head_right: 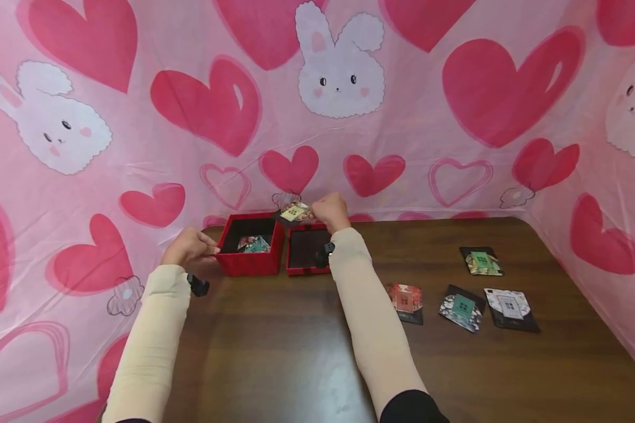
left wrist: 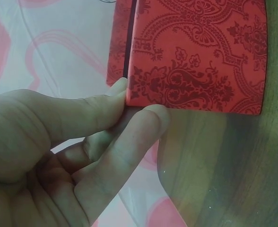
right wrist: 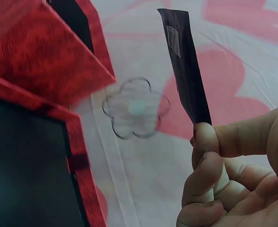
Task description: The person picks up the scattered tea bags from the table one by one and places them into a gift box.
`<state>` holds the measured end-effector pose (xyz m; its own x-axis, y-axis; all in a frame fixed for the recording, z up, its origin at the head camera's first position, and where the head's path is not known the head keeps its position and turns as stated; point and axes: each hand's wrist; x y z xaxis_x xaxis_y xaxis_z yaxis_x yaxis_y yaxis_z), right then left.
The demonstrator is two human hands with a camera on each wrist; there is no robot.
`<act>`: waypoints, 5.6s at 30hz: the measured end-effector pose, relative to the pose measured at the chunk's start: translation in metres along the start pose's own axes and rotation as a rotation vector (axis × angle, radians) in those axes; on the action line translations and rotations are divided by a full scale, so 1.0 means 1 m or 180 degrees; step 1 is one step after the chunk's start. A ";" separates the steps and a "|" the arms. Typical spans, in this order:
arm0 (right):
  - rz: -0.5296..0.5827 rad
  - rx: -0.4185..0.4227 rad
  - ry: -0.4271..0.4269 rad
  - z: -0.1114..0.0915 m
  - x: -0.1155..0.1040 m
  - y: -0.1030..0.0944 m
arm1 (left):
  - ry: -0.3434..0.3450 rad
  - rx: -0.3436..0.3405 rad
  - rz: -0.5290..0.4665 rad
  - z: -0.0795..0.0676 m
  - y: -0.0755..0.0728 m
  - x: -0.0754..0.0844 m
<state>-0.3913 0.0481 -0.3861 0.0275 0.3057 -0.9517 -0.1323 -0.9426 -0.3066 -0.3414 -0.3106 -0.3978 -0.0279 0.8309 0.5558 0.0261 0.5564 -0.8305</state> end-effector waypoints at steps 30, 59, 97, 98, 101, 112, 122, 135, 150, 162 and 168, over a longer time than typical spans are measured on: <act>-0.0096 0.0113 -0.0140 -0.020 -0.021 0.112 | -0.0555 -0.0048 -0.0706 -0.001 0.002 0.001; -0.0164 -0.0156 -0.0025 -0.018 0.002 0.099 | -0.0503 -0.0077 -0.0429 -0.001 0.000 0.006; -0.0455 0.0387 0.0052 -0.036 0.094 -0.088 | -0.0026 -0.0329 -0.0154 0.004 -0.024 -0.019; -0.0465 0.0377 0.0063 -0.037 0.096 -0.092 | -0.0025 -0.0341 -0.0170 0.004 -0.024 -0.019; -0.0479 0.0339 0.0090 -0.040 0.103 -0.103 | -0.0181 -0.0377 -0.0400 0.002 -0.025 -0.019; -0.0638 0.0490 0.0413 -0.062 0.139 -0.144 | -0.0376 -0.0472 -0.0678 0.002 -0.023 -0.015; -0.0728 0.0381 0.0641 -0.074 0.148 -0.166 | -0.0711 -0.0532 -0.1039 0.003 -0.024 -0.012; -0.1566 -0.0037 0.0499 -0.086 0.171 -0.174 | -0.0551 -0.0484 -0.0888 0.001 -0.024 -0.014; -0.2038 -0.0151 0.0216 -0.089 0.165 -0.165 | -0.0657 -0.0486 -0.0924 0.002 -0.024 -0.012; -0.2123 -0.0151 0.0187 -0.097 0.164 -0.167 | -0.0520 -0.0446 -0.0723 0.003 -0.023 -0.014; -0.2081 -0.0093 0.0176 -0.101 0.166 -0.166 | -0.0509 -0.0422 -0.0638 0.004 -0.022 -0.014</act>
<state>-0.2643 0.2420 -0.4942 0.1441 0.8102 -0.5682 -0.0440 -0.5684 -0.8216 -0.3458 -0.3345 -0.3870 -0.2028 0.6982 0.6866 0.1344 0.7144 -0.6867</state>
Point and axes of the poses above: each hand's wrist, its own z-axis towards the middle knuckle, its own y-axis out of the palm, x = y × z, and after that the axes turned 6 degrees about x, right-handed
